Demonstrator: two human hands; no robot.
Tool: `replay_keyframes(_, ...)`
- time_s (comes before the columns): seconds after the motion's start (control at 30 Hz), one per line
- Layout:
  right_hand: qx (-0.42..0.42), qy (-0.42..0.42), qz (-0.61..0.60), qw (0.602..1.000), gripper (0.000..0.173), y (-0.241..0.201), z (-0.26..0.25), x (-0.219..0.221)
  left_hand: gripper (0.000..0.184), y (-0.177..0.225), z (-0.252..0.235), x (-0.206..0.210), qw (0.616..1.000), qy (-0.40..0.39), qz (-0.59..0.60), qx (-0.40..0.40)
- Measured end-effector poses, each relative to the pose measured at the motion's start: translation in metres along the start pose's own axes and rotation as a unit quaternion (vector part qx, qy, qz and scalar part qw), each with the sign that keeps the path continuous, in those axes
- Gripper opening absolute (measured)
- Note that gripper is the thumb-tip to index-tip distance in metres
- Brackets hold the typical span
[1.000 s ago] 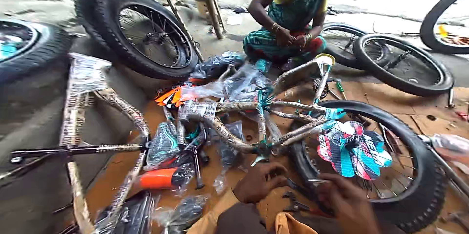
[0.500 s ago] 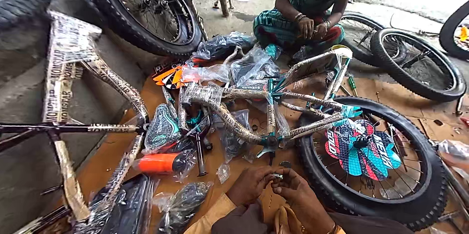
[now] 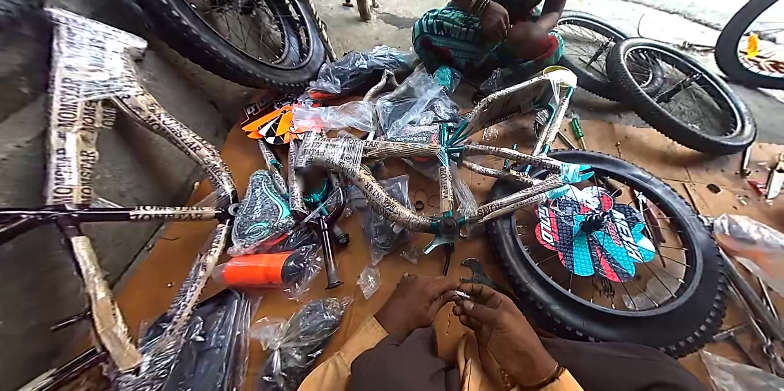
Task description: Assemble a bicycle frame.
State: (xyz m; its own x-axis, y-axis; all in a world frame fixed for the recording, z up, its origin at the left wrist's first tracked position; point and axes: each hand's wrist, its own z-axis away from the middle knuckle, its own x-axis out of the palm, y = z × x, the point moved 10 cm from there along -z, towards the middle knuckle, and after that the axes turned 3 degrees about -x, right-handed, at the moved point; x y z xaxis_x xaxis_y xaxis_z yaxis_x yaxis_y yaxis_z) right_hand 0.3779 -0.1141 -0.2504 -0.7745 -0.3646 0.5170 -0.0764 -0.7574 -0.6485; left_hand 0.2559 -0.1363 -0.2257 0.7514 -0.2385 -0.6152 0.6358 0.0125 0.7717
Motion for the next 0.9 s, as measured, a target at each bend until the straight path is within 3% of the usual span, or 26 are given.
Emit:
replay_keyframes(0.13,-0.03,0.052,0.042,0.997,0.016,-0.003,-0.003,-0.008,0.039,0.004,-0.001,-0.005,1.0,-0.006,-0.006,-0.008)
replay_keyframes(0.3,-0.062,0.082,0.082,0.991,0.017,-0.014,-0.008,-0.021,0.027,-0.011,-0.001,-0.036,0.995,0.1,-0.01,0.0)
replay_keyframes(0.43,-0.044,0.016,0.066,0.997,0.023,-0.013,-0.019,-0.005,0.024,0.001,-0.011,-0.038,0.999,0.038,0.001,0.034)
replay_keyframes(0.5,-0.059,0.042,0.064,0.995,0.017,-0.014,-0.024,-0.006,0.029,0.007,-0.019,-0.038,0.998,0.014,0.043,0.05)
replay_keyframes(0.6,-0.065,0.058,0.013,0.996,0.011,-0.018,-0.025,-0.018,0.035,-0.025,-0.032,-0.05,0.983,0.059,0.169,-0.046)
replay_keyframes(0.67,-0.055,0.031,-0.029,0.998,0.024,-0.015,-0.022,-0.025,0.032,-0.066,-0.037,-0.043,0.977,0.068,0.124,-0.156)
replay_keyframes(0.8,-0.047,0.006,-0.059,0.997,0.029,-0.009,-0.015,-0.032,0.046,-0.098,-0.045,0.02,0.937,-0.128,-0.091,-0.313)
replay_keyframes(0.9,-0.037,-0.021,-0.044,0.998,0.019,-0.007,-0.011,-0.028,0.05,-0.094,-0.052,0.04,0.906,-0.166,-0.137,-0.365)
